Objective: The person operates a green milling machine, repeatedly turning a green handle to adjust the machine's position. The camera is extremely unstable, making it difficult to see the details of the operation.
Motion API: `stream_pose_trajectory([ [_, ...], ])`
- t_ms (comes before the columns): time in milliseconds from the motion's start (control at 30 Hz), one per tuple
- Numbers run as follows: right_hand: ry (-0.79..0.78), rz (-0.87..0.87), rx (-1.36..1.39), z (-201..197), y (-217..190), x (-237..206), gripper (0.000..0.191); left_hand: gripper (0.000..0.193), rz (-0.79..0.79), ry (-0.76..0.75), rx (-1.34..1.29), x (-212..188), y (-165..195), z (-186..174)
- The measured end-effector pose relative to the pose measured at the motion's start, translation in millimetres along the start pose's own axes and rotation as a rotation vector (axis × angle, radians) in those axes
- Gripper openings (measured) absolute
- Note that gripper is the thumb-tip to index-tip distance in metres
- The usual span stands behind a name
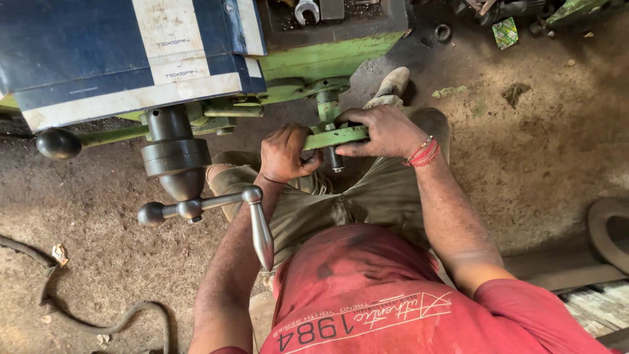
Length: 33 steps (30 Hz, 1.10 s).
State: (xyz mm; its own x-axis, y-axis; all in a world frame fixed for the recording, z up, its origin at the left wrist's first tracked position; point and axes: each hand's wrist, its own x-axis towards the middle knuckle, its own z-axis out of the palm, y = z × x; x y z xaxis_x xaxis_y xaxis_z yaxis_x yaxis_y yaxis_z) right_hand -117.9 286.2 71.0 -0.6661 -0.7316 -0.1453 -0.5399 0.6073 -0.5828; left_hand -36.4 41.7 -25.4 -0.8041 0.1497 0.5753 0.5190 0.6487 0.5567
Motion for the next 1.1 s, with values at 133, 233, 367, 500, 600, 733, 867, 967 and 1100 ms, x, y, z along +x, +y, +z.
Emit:
stream_pose_trajectory([
  [133, -0.052, 0.044, -0.066, 0.1, -0.9, 1.5, 0.065, 0.038, 0.011, 0.008, -0.026, -2.1, -1.9, -0.3],
  [233, -0.064, 0.048, -0.114, 0.4, -1.5, 2.6, 0.068, 0.039, 0.011, 0.014, -0.022, -3.1, -3.1, 0.7],
  [367, -0.059, -0.004, -0.094, -0.4, -1.8, 2.3, 0.069, 0.039, 0.007, 0.016, -0.018, -5.5, -3.6, 1.2],
  [500, -0.048, -0.027, -0.101, -0.5, -4.3, 2.5, 0.069, 0.040, 0.010, -0.018, -0.033, -7.2, -6.0, -1.4],
  [600, -0.024, -0.061, -0.119, -0.3, -7.0, 3.5, 0.070, 0.045, 0.026, -0.041, -0.051, -8.3, -9.2, -4.2],
  [733, -0.034, -0.055, -0.085, 0.3, -8.4, 4.0, 0.071, 0.057, 0.042, -0.079, -0.056, -10.9, -13.5, -7.4],
  [867, -0.016, -0.072, -0.099, 3.6, -6.9, 5.3, 0.075, 0.062, 0.039, -0.101, -0.072, -13.5, -17.1, -9.1],
  [967, -0.020, -0.055, -0.113, 5.9, -5.1, 5.8, 0.075, 0.063, 0.030, -0.143, -0.072, -15.9, -20.4, -10.8],
  [1100, -0.041, -0.032, -0.085, 7.7, -4.5, 7.8, 0.077, 0.066, -0.033, -0.168, -0.106, -17.1, -23.3, -8.9],
])
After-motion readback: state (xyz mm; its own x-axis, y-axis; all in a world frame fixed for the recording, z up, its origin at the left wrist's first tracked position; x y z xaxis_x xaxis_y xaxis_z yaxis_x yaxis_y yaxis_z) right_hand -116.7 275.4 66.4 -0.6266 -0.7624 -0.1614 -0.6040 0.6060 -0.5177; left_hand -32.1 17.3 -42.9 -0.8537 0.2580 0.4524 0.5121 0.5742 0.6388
